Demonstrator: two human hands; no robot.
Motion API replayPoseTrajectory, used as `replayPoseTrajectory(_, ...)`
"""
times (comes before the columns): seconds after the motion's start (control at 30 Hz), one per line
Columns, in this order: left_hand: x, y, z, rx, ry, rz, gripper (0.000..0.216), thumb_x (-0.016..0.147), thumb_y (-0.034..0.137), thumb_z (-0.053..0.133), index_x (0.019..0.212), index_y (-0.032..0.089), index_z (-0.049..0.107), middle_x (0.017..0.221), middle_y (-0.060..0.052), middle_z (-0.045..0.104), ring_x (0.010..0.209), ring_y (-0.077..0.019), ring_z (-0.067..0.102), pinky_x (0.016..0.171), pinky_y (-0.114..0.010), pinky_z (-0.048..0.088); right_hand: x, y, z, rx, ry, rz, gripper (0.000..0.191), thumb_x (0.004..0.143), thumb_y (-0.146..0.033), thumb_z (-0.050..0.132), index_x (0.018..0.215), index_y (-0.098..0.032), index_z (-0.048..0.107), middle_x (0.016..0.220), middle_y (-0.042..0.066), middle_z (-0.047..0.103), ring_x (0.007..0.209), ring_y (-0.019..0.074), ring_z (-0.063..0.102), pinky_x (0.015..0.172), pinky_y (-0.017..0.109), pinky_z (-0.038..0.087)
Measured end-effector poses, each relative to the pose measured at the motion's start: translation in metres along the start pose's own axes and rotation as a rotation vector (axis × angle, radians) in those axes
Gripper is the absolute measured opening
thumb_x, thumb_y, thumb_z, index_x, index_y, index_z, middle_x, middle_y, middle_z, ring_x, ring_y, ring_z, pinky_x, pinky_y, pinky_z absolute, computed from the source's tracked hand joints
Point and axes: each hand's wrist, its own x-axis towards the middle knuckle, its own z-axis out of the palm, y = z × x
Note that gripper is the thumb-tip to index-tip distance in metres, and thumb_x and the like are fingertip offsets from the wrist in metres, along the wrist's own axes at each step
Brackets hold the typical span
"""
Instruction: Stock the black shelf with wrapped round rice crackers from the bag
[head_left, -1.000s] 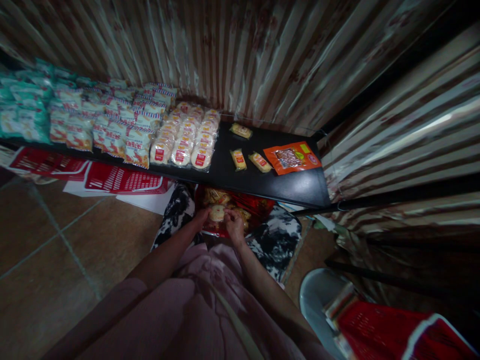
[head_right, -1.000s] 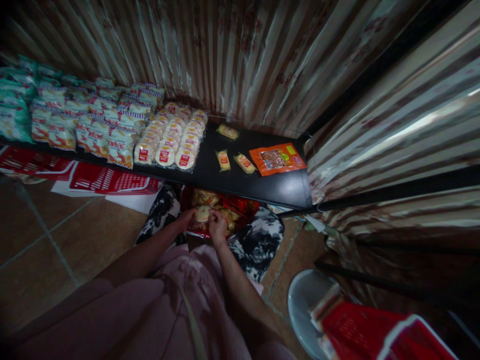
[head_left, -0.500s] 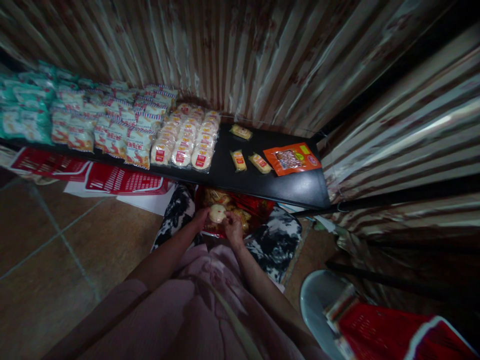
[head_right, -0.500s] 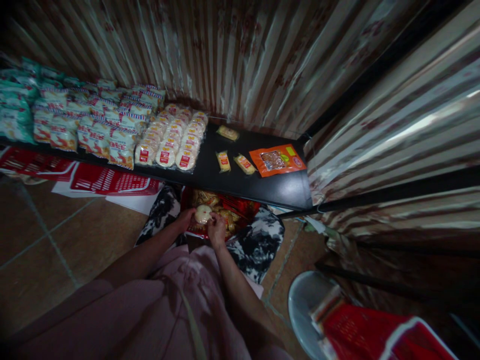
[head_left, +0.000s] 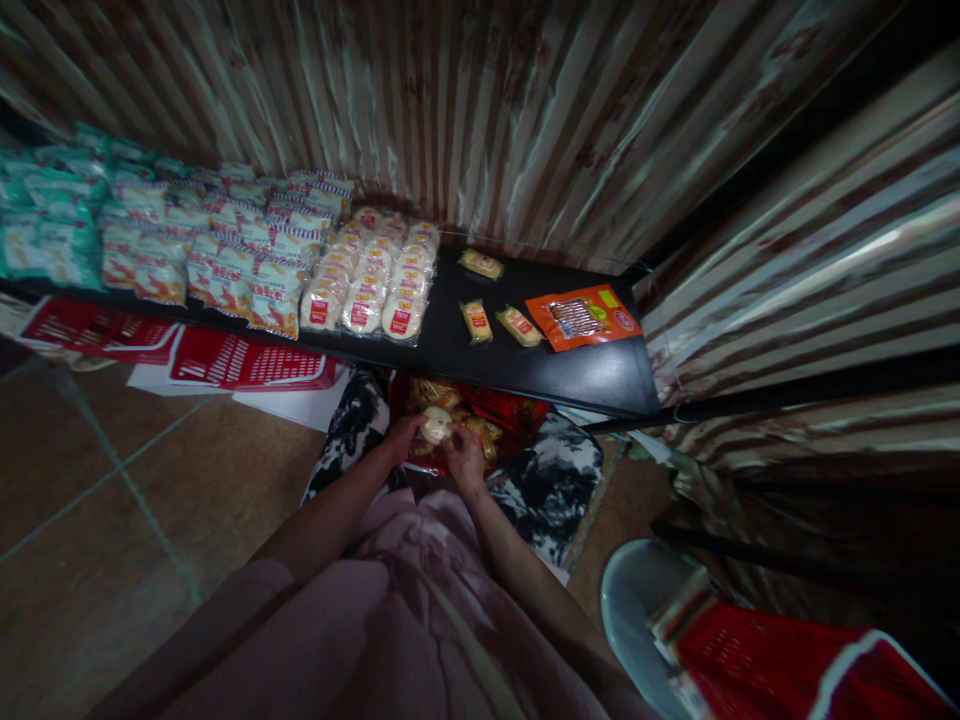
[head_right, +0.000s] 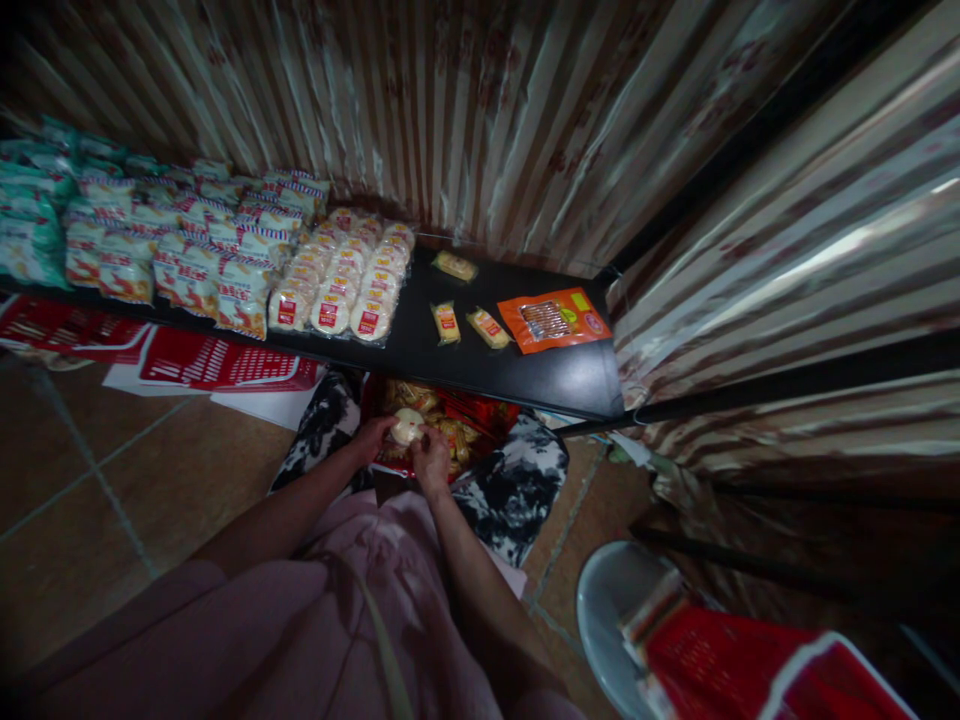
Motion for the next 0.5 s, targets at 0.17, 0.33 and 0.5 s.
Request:
replayPoseTrajectory(0.17,-0.0006,-0.0004,0.0005,-0.009,-0.015,0.009,0.014,0.073,0.023,0.061,0.082,0.012,0.064,0.072,-0.004,0.066,0.06,-0.0119,0.06,0.046,-0.017,0.047,-0.002,-0.0074,-0.0049,-0.075,-0.031,-0.084,0.029,0.071,-0.02,0.05,0.095,-0.015,0.065,0.094,0.011,0.062,0.093,0.024,0.053,0.086,0.038,0.041)
replayPoseTrajectory(0.33,-0.0027,0.0033,0.0014,-0.053,-0.059,-0.007,0.018,0.077,0.028,0.056,0.086,0.013,0.063,0.07,-0.002,0.065,0.057,-0.0113,0.059,0.047,-0.019,0.047,-0.0027,-0.0081,-0.005,-0.042,-0.024,-0.099,0.03,0.072,-0.022,0.05,0.098,-0.015,0.063,0.097,0.011,0.062,0.095,0.0238,0.053,0.087,0.039,0.042)
replayPoseTrajectory(0.5,-0.0016,0.0034,0.0007,-0.095,-0.102,-0.038,0.021,0.077,0.033,0.055,0.082,0.014,0.063,0.069,-0.002,0.064,0.06,-0.0116,0.059,0.054,-0.021,0.049,-0.0027,-0.0043,-0.001,0.024,-0.027,-0.031,0.032,0.071,-0.027,0.051,0.097,-0.014,0.063,0.098,0.011,0.063,0.094,0.0225,0.056,0.087,0.037,0.043)
